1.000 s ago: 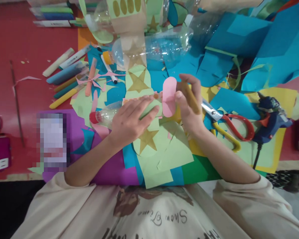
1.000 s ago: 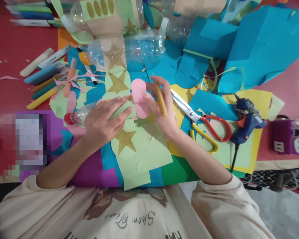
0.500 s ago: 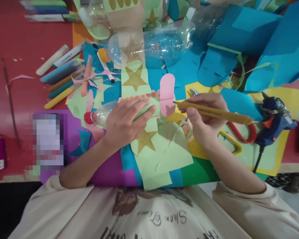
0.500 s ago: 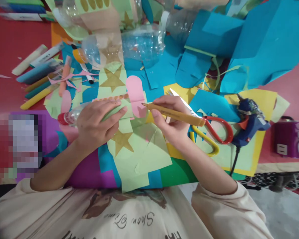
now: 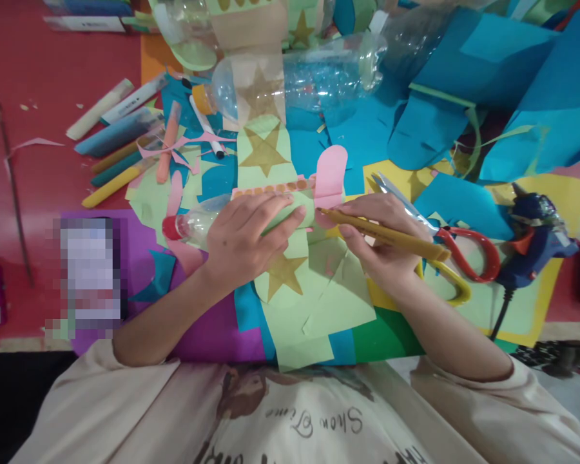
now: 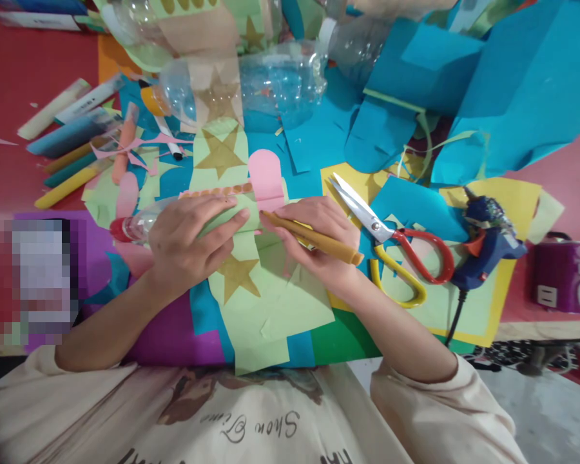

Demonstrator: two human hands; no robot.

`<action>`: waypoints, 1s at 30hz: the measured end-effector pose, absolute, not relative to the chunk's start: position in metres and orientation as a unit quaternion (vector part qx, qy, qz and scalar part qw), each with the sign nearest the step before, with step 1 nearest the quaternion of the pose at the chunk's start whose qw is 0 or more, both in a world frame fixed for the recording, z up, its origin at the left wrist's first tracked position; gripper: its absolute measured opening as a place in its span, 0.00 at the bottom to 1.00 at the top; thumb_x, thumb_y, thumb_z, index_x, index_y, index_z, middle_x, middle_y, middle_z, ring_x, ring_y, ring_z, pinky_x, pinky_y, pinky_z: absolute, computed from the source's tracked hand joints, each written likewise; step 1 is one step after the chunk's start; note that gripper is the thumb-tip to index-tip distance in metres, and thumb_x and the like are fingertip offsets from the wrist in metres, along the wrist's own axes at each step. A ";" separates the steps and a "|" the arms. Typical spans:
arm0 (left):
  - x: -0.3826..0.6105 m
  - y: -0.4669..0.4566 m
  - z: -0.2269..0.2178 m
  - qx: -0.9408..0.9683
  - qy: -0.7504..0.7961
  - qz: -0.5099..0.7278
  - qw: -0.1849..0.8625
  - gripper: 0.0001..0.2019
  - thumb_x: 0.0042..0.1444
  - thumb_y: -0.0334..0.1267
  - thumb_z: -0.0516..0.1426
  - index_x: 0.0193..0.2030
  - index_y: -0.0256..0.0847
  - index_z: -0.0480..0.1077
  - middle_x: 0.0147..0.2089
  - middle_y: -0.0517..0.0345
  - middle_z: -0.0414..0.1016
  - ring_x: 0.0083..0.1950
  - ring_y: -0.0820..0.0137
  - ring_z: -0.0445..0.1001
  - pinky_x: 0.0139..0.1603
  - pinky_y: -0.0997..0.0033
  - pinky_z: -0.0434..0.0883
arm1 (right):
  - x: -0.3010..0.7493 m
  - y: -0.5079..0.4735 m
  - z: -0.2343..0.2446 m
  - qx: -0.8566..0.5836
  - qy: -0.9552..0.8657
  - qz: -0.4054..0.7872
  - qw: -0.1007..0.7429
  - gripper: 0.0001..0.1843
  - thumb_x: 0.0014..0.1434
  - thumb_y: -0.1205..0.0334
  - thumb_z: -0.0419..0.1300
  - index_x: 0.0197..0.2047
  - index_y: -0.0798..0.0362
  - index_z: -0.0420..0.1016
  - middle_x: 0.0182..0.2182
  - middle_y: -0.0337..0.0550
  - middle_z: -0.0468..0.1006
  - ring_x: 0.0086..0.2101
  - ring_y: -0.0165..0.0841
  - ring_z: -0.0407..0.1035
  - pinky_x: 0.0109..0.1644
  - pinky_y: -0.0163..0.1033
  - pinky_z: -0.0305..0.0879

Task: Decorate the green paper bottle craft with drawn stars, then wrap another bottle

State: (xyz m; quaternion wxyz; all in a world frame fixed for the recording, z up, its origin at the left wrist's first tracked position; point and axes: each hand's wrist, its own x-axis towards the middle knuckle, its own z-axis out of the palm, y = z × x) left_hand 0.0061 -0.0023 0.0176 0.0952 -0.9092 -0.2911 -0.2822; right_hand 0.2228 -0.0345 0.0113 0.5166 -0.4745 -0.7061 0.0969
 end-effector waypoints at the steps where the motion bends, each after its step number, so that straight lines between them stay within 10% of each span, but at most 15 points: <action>1: 0.006 -0.002 0.018 -0.909 -0.291 -0.284 0.096 0.16 0.61 0.28 0.53 0.55 0.44 0.68 0.49 0.54 0.81 0.52 0.64 0.79 0.53 0.65 0.73 | 0.223 -0.034 0.011 -0.478 -0.707 0.095 0.513 0.03 0.58 0.60 0.63 0.36 0.43 0.78 0.29 0.36 0.83 0.31 0.36 0.78 0.37 0.47 0.77; 30: 0.006 -0.002 0.015 -0.908 -0.304 -0.277 0.082 0.18 0.62 0.31 0.51 0.57 0.50 0.67 0.51 0.57 0.80 0.53 0.65 0.79 0.53 0.65 0.74 | 0.233 -0.034 0.006 -0.521 -0.662 0.082 0.532 0.03 0.59 0.58 0.62 0.34 0.45 0.76 0.26 0.36 0.80 0.28 0.34 0.76 0.33 0.45 0.75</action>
